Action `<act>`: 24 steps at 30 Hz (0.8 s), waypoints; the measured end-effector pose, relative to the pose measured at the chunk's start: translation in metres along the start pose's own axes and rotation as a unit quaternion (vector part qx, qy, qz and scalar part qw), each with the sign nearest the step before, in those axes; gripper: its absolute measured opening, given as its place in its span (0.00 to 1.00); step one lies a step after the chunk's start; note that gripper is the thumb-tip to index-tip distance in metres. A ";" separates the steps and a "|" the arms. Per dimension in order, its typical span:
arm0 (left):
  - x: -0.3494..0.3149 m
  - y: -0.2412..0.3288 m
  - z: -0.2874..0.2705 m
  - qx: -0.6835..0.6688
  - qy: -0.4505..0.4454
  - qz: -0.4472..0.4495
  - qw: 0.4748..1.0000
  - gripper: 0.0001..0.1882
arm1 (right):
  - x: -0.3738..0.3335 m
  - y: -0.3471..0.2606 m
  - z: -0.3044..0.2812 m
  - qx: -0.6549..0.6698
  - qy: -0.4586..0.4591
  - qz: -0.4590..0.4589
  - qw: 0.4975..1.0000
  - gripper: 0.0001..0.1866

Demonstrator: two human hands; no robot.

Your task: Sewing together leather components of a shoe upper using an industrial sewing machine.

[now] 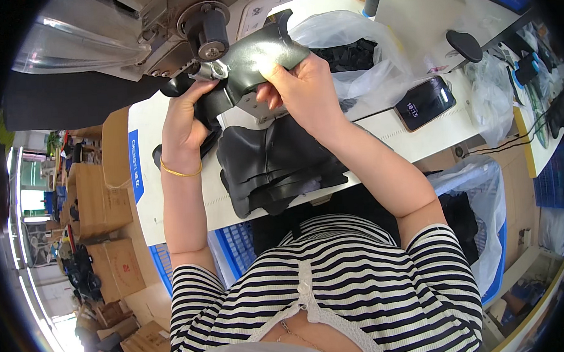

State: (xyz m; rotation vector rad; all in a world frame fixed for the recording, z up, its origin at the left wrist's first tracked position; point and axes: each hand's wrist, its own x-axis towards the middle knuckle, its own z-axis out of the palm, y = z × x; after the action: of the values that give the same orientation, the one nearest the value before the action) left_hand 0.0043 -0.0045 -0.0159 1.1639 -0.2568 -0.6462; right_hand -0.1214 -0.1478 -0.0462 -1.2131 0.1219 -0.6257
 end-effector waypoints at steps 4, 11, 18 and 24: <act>-0.003 -0.001 -0.008 -0.018 0.008 0.003 1.000 0.08 | -0.002 -0.001 0.000 -0.023 0.021 0.021 0.999 0.09; 0.002 -0.002 -0.034 -0.098 -0.052 -0.046 0.993 0.10 | -0.003 0.001 -0.009 0.018 0.040 -0.004 0.999 0.10; -0.010 -0.003 -0.049 0.012 0.044 0.113 0.993 0.10 | -0.018 -0.004 0.006 -0.024 0.043 0.002 0.999 0.12; -0.032 -0.001 -0.180 0.061 0.208 0.099 0.971 0.15 | -0.064 0.030 0.008 -0.385 -0.143 -0.217 0.885 0.28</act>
State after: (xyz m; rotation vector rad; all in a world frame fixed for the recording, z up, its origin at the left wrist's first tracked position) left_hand 0.0697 0.1528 -0.0827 1.3429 -0.0528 -0.2033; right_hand -0.1593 -0.1029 -0.0854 -2.1301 -0.1790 -0.8089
